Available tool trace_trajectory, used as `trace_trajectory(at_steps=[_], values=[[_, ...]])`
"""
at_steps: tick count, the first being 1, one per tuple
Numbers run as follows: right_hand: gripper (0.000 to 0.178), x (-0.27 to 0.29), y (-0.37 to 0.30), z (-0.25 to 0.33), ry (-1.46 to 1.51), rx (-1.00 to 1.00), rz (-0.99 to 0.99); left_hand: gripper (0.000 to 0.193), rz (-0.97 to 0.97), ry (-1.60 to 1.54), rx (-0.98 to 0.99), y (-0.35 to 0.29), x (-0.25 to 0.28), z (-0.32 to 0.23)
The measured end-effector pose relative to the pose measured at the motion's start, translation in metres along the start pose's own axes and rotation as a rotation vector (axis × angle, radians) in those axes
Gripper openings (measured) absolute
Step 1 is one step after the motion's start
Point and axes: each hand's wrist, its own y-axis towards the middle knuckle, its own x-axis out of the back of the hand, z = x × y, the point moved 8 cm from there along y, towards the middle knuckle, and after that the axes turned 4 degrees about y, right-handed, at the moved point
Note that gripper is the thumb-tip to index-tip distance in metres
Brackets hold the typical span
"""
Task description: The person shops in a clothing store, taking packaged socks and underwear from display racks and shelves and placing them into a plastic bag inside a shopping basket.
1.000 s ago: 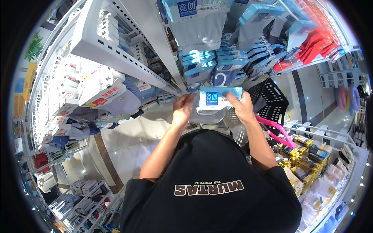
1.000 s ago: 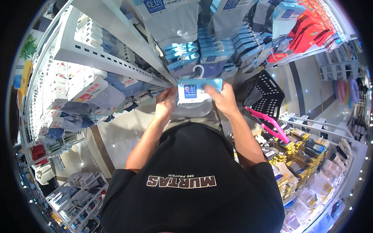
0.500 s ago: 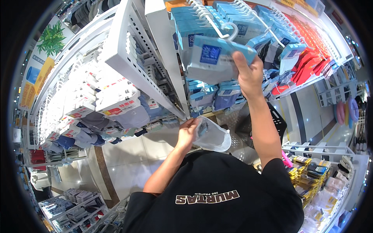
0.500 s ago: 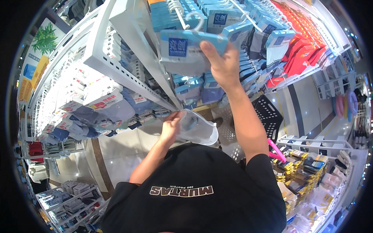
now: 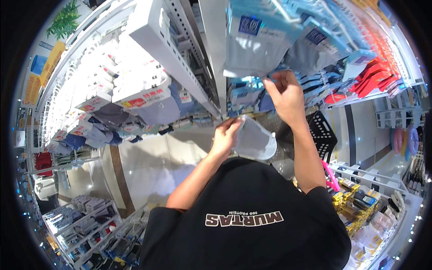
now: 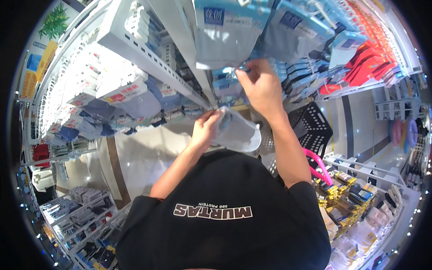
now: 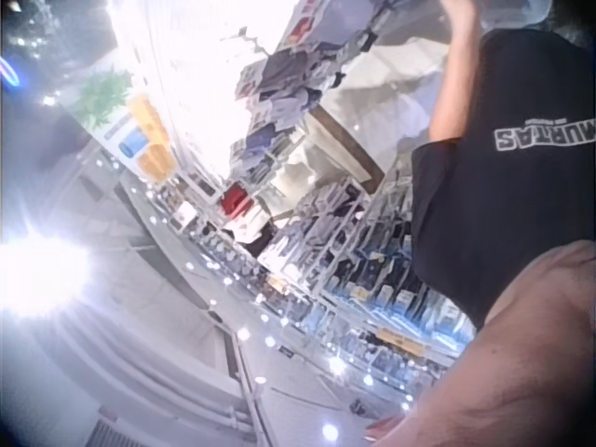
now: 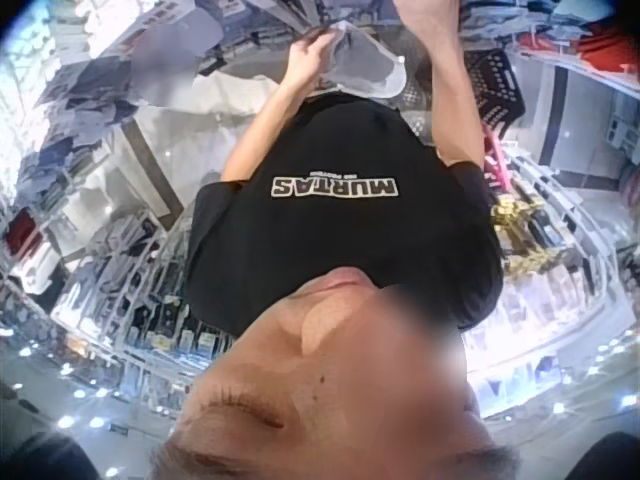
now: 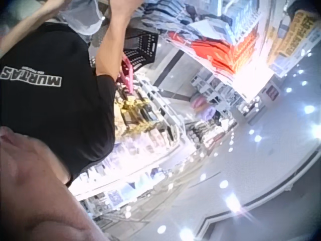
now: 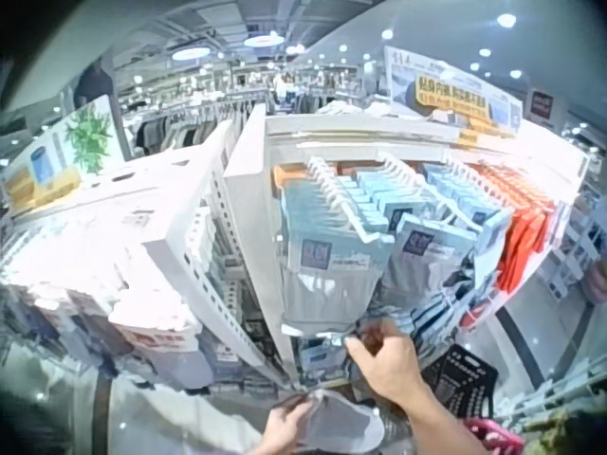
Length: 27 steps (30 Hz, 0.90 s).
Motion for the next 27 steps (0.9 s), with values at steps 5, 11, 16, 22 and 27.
trace_trajectory(at_steps=[5,11,16,22,27], values=[[0.022,-0.051,-0.076,-0.061,0.007,-0.135,0.553,0.022,0.046,-0.053,-0.042,0.002,-0.007,-0.011],[0.031,-0.119,-0.144,-0.139,-0.582,-0.216,0.915,0.025,0.095,0.037,0.099,0.008,-0.013,0.015],[0.026,-0.134,-0.158,-0.177,-0.105,-0.159,0.857,0.02,0.253,-0.096,0.094,-0.014,-0.05,0.013],[0.021,-0.128,-0.162,-0.183,0.223,-0.293,0.835,0.021,0.269,-0.068,0.145,-0.035,-0.048,0.012],[0.023,-0.138,-0.165,-0.208,-0.052,-0.235,0.82,0.023,0.236,0.101,0.004,-0.009,-0.039,0.025]])
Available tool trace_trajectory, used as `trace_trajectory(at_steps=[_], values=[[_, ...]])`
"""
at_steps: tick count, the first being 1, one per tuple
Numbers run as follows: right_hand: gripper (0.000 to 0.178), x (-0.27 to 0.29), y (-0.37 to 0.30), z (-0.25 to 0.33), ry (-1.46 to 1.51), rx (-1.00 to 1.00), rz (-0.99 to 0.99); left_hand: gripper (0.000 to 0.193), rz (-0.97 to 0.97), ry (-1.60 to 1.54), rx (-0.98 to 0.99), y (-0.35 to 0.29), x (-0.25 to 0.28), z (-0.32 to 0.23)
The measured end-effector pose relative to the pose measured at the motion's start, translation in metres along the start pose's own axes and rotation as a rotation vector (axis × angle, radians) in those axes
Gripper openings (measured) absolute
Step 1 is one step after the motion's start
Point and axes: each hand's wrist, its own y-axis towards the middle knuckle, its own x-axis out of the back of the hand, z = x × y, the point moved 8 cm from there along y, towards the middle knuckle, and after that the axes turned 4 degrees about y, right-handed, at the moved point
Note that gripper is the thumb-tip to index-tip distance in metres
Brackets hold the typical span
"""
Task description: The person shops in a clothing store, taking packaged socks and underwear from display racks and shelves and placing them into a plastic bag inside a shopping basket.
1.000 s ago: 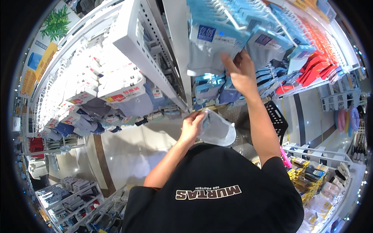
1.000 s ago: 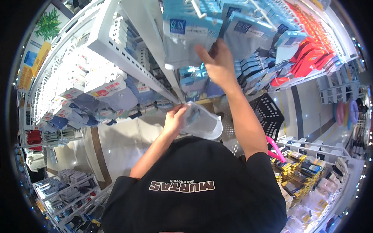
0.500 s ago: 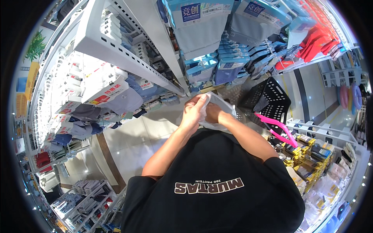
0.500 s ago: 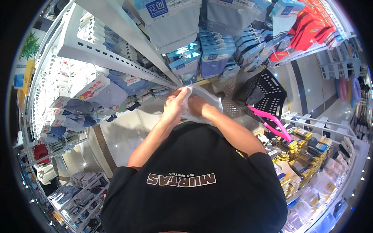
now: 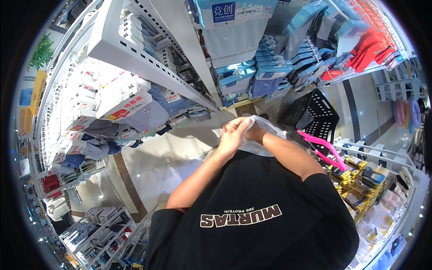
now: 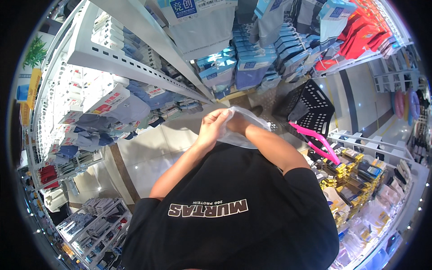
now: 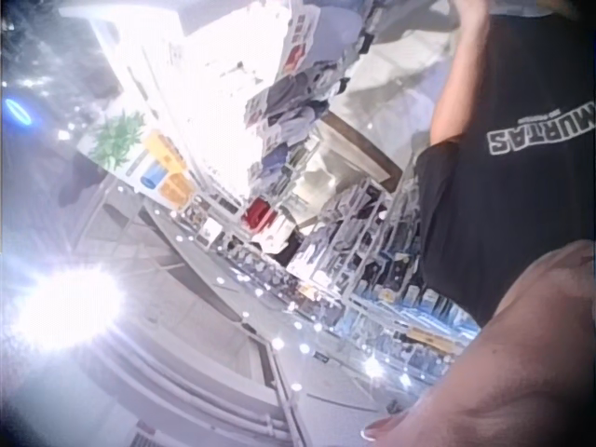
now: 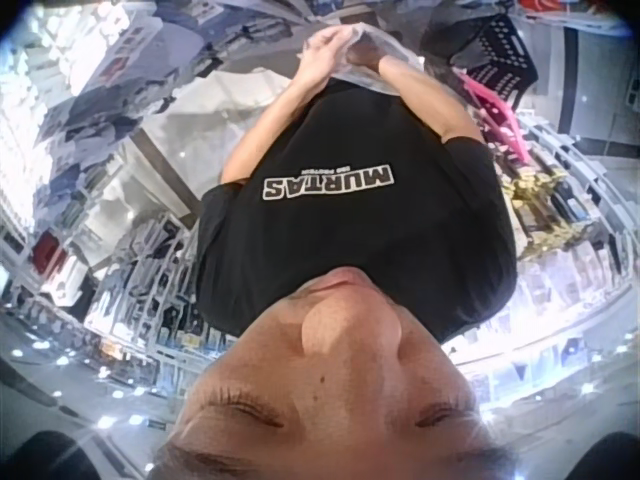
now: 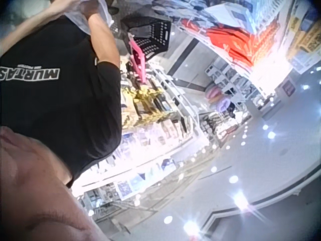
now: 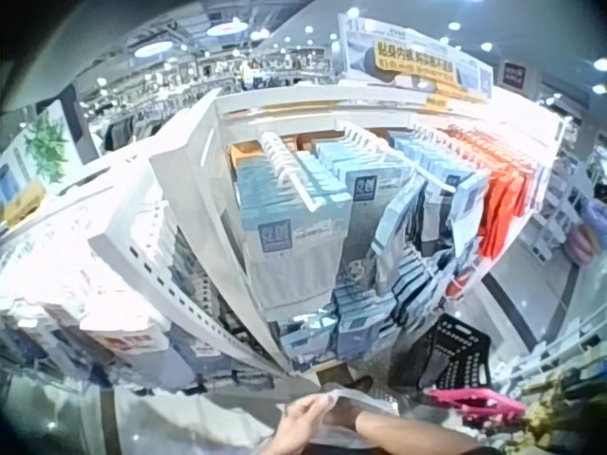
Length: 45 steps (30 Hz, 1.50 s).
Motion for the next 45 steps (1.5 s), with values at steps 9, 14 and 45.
trace_trajectory(at_steps=[9,14,45], values=[[0.026,0.063,-0.056,0.05,-0.273,-0.11,-0.048,0.024,-0.25,0.04,-0.004,0.021,0.064,0.011],[0.037,0.121,-0.077,0.085,0.452,-0.118,-0.226,0.025,-0.272,0.053,-0.176,0.03,0.08,0.007],[0.027,0.241,-0.008,0.21,0.589,0.361,-0.8,0.021,-0.233,0.017,0.032,-0.003,0.062,0.001]])
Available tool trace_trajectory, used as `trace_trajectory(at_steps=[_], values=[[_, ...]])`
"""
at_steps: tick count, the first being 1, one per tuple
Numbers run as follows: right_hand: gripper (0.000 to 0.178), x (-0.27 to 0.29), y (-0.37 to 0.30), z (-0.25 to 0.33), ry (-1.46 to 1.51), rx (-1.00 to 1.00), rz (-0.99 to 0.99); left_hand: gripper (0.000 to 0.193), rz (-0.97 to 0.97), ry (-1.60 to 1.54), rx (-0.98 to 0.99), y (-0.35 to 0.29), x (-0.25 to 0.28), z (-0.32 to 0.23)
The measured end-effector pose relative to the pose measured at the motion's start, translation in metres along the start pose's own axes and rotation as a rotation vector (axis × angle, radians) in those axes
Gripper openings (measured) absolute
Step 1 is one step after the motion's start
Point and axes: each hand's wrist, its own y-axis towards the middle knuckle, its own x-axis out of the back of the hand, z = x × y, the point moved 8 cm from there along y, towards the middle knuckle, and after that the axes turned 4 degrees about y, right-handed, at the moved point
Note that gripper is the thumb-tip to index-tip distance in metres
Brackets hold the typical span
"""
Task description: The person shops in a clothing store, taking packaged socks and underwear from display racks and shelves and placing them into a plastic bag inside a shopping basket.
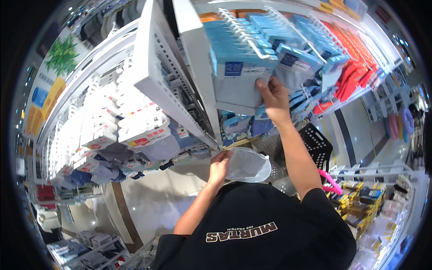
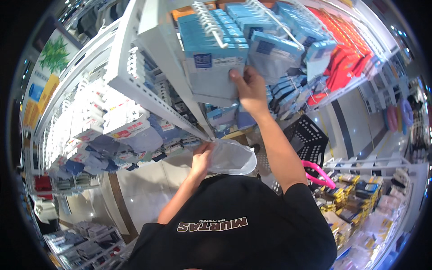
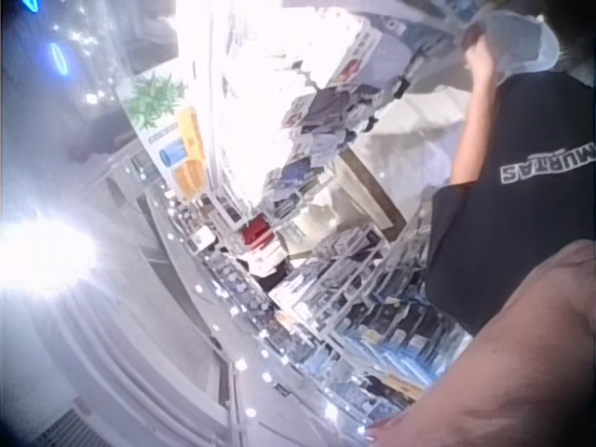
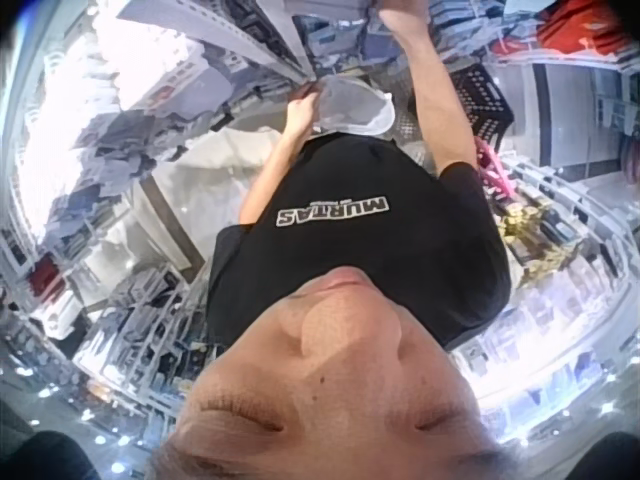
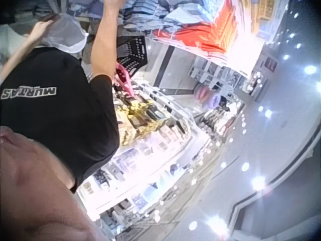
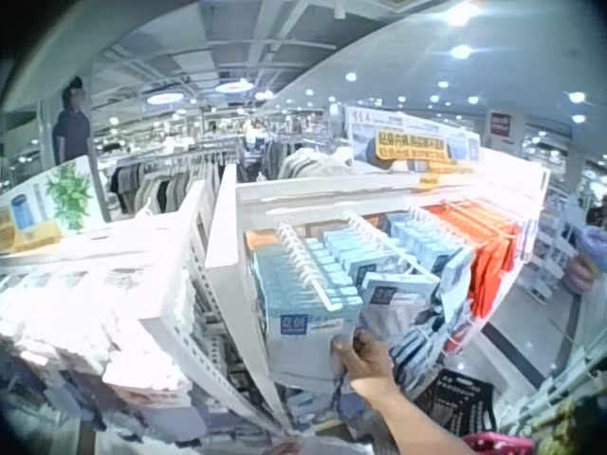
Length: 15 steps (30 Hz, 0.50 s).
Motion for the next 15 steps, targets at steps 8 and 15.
trace_trajectory(at_steps=[8,15], values=[[0.03,0.071,-0.1,-0.066,-0.447,-0.147,-0.085,0.024,0.142,-0.066,0.118,0.014,-0.013,0.034],[0.069,0.121,-0.212,-0.117,-0.789,-0.452,0.259,0.026,0.333,-0.029,0.206,0.027,-0.076,0.03]])
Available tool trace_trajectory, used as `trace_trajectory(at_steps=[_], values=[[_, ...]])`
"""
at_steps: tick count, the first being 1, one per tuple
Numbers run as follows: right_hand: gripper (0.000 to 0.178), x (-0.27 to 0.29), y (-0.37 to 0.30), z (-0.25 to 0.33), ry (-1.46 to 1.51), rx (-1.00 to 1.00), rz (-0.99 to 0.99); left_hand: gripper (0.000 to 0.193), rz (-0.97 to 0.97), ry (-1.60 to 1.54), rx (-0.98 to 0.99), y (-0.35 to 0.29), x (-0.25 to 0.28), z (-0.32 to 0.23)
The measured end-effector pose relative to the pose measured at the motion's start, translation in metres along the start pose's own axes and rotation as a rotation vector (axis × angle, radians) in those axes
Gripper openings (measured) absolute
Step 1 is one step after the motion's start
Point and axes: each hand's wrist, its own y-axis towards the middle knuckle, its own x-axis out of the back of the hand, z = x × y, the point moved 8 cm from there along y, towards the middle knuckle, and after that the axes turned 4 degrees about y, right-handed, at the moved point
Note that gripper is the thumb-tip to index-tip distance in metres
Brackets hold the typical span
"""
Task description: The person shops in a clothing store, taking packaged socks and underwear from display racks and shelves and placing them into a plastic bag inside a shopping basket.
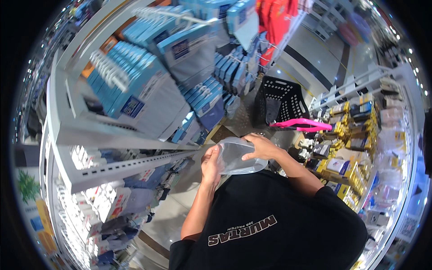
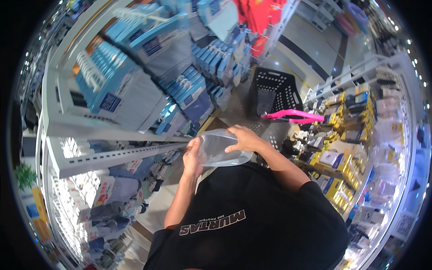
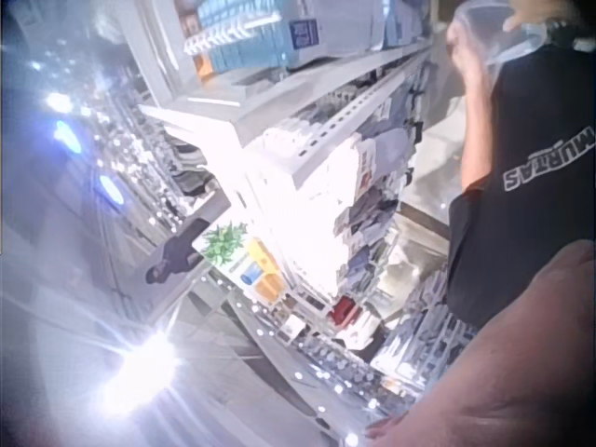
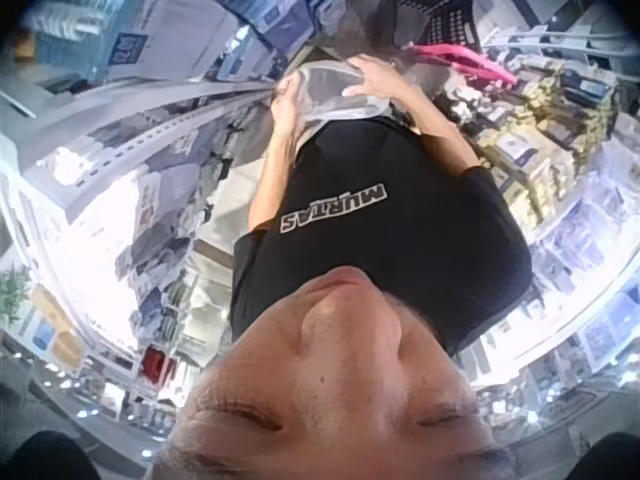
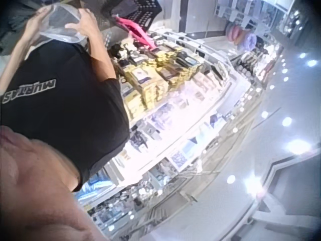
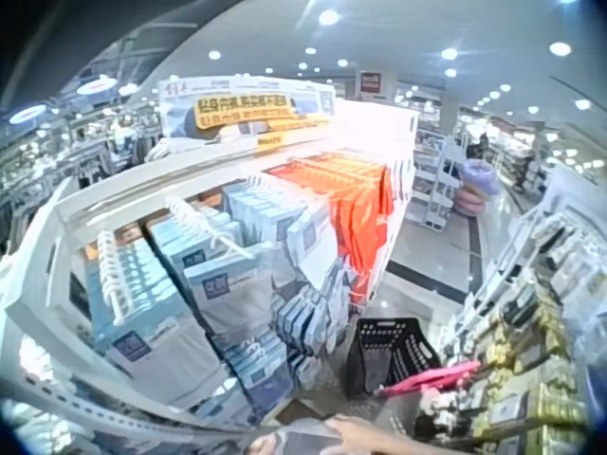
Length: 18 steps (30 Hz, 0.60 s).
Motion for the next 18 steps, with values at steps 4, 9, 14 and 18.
trace_trajectory(at_steps=[4,9,14,18], values=[[0.033,0.022,-0.02,-0.048,-0.108,-0.173,-0.167,0.023,0.199,0.012,-0.008,0.008,-0.046,-0.013],[0.027,0.109,-0.035,-0.069,0.114,-0.082,-0.666,0.041,0.387,0.27,-0.21,0.002,-0.115,-0.027],[0.029,0.186,-0.06,-0.09,0.221,-0.12,-0.878,0.046,0.589,0.52,-0.238,0.019,-0.168,0.0],[0.033,0.241,-0.085,-0.127,0.089,-0.044,-1.058,0.018,0.277,0.837,-0.476,0.071,-0.201,0.008]])
